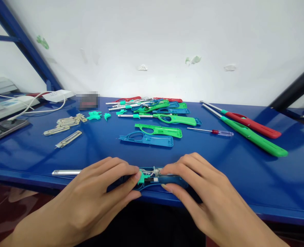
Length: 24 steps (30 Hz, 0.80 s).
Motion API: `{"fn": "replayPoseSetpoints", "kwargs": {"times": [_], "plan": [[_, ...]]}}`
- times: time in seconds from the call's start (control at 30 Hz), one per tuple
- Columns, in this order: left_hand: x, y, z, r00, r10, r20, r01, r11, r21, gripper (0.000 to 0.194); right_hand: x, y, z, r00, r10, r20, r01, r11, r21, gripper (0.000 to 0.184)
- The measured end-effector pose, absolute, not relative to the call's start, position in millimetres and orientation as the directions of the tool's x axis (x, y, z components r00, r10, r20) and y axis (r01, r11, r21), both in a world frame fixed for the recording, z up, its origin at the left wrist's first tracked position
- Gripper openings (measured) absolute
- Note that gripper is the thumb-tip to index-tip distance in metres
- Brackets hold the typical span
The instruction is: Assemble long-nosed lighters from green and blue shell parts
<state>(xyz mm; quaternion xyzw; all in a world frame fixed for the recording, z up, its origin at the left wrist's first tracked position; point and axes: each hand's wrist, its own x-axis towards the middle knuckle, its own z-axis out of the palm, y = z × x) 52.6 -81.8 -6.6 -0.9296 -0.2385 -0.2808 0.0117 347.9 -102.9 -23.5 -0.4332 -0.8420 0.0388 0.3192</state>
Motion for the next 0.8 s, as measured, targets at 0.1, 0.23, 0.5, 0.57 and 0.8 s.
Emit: {"fn": "replayPoseSetpoints", "kwargs": {"times": [0.1,0.23,0.5,0.57,0.8], "plan": [[52.6,-79.9,-8.5,0.734,0.44,0.517,0.449,-0.886,0.117,0.024,347.8,-103.4,-23.8,-0.411,0.753,0.514,0.706,0.619,-0.343,0.017],[52.6,-76.4,-11.3,0.741,0.42,0.524,0.439,-0.893,0.094,0.024,347.3,-104.1,-22.9,-0.396,0.755,0.523,0.709,0.613,-0.349,0.017],[51.4,-73.9,-12.9,0.73,0.401,0.553,0.43,-0.899,0.083,0.022,344.5,-102.1,-21.8,-0.365,0.764,0.532,0.718,0.595,-0.361,0.016],[50.9,-73.5,-13.9,0.731,0.402,0.551,0.428,-0.899,0.089,0.022,344.7,-101.5,-21.8,-0.369,0.759,0.536,0.717,0.599,-0.355,0.017],[50.5,-73.2,-15.3,0.721,0.41,0.559,0.418,-0.9,0.121,0.018,344.9,-100.8,-23.3,-0.369,0.743,0.558,0.715,0.611,-0.341,0.02]]}}
